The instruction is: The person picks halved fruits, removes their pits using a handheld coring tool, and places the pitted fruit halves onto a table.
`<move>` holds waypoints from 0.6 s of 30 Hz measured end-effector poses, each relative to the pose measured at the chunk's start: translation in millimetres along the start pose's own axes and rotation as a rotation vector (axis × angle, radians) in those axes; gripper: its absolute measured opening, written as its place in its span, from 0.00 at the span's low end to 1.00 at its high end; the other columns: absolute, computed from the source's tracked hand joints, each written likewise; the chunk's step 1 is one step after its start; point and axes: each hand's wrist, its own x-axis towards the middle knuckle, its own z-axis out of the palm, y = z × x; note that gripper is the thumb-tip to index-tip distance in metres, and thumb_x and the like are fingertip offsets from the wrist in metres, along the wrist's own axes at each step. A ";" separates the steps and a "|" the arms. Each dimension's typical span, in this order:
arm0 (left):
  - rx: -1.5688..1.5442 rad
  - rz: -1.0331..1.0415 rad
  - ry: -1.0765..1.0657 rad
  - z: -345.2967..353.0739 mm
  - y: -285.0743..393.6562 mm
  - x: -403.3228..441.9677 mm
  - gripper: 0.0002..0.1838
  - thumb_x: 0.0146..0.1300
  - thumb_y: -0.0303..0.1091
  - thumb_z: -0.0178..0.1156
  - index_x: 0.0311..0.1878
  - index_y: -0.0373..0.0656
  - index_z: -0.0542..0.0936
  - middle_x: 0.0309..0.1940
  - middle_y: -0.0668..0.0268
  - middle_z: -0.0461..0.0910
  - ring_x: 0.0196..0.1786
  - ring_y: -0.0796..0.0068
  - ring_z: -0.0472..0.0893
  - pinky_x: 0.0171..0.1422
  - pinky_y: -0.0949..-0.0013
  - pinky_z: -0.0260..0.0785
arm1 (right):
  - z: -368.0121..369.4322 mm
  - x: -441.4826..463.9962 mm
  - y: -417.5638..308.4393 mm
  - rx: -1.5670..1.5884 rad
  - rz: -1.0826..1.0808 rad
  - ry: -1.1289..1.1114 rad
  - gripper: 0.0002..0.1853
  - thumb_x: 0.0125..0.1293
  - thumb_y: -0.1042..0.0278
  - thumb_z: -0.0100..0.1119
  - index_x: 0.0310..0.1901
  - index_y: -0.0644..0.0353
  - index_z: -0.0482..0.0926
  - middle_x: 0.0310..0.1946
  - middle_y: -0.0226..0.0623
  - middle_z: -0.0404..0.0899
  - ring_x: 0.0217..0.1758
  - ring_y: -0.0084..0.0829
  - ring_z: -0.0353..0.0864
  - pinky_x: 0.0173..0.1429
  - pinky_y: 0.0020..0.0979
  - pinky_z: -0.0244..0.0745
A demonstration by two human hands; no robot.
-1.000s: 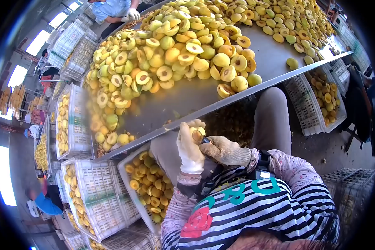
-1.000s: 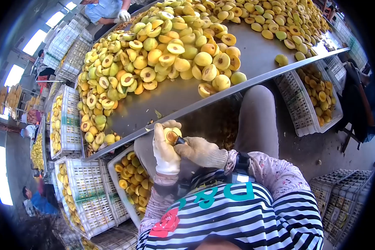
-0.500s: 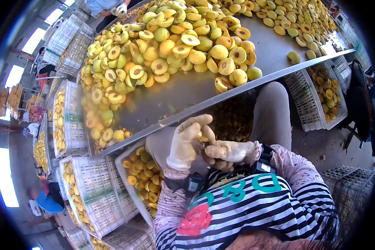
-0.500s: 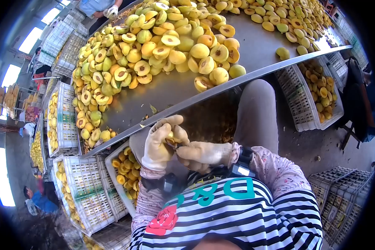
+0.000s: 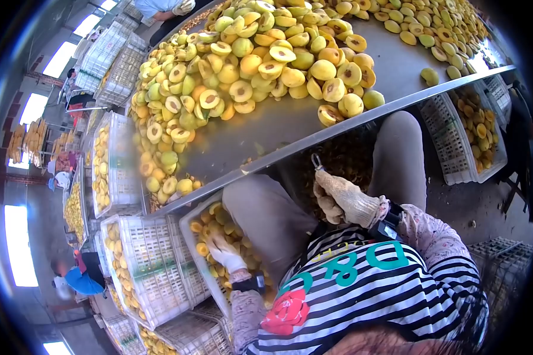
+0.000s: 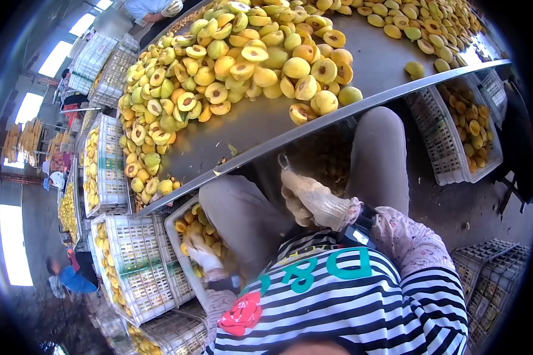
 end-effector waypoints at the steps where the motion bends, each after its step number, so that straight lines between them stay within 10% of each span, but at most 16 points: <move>1: 0.003 -0.113 0.123 3.1 -57.2 -19.2 0.13 0.74 0.33 0.50 0.50 0.34 0.79 0.50 0.53 0.83 0.53 0.58 0.81 0.59 0.63 0.74 | -13.1 4.9 5.7 -0.056 -0.004 0.030 0.20 0.75 0.42 0.54 0.30 0.48 0.73 0.16 0.22 0.67 0.12 0.18 0.60 0.18 0.24 0.53; 4: 0.225 -0.402 -0.040 4.9 -155.5 -38.5 0.13 0.67 0.30 0.60 0.51 0.33 0.78 0.48 0.52 0.83 0.51 0.57 0.81 0.58 0.62 0.73 | 14.5 5.2 2.6 -0.247 -0.039 0.147 0.23 0.79 0.40 0.46 0.33 0.50 0.71 0.16 0.21 0.59 0.12 0.19 0.53 0.20 0.26 0.51; 8: -0.308 0.292 -0.035 36.6 96.9 11.6 0.07 0.63 0.23 0.61 0.44 0.35 0.81 0.36 0.62 0.76 0.33 0.69 0.75 0.44 0.62 0.72 | 15.0 -0.9 9.5 -0.289 -0.090 0.111 0.21 0.78 0.42 0.49 0.34 0.50 0.72 0.16 0.22 0.63 0.13 0.19 0.57 0.20 0.27 0.54; 12: -0.235 0.787 -0.386 103.6 254.7 26.0 0.08 0.63 0.27 0.64 0.45 0.41 0.85 0.42 0.57 0.86 0.46 0.57 0.85 0.56 0.61 0.76 | -12.7 -2.9 8.0 -0.082 -0.110 -0.066 0.17 0.77 0.44 0.52 0.35 0.45 0.75 0.18 0.21 0.65 0.14 0.21 0.60 0.20 0.27 0.54; 18: 0.278 0.553 -0.829 225.5 312.9 12.4 0.25 0.66 0.47 0.63 0.59 0.39 0.80 0.46 0.49 0.86 0.51 0.53 0.85 0.60 0.61 0.76 | -24.4 -47.3 -16.8 -0.008 -0.353 -0.010 0.14 0.78 0.51 0.53 0.37 0.49 0.76 0.20 0.23 0.68 0.16 0.21 0.65 0.21 0.26 0.55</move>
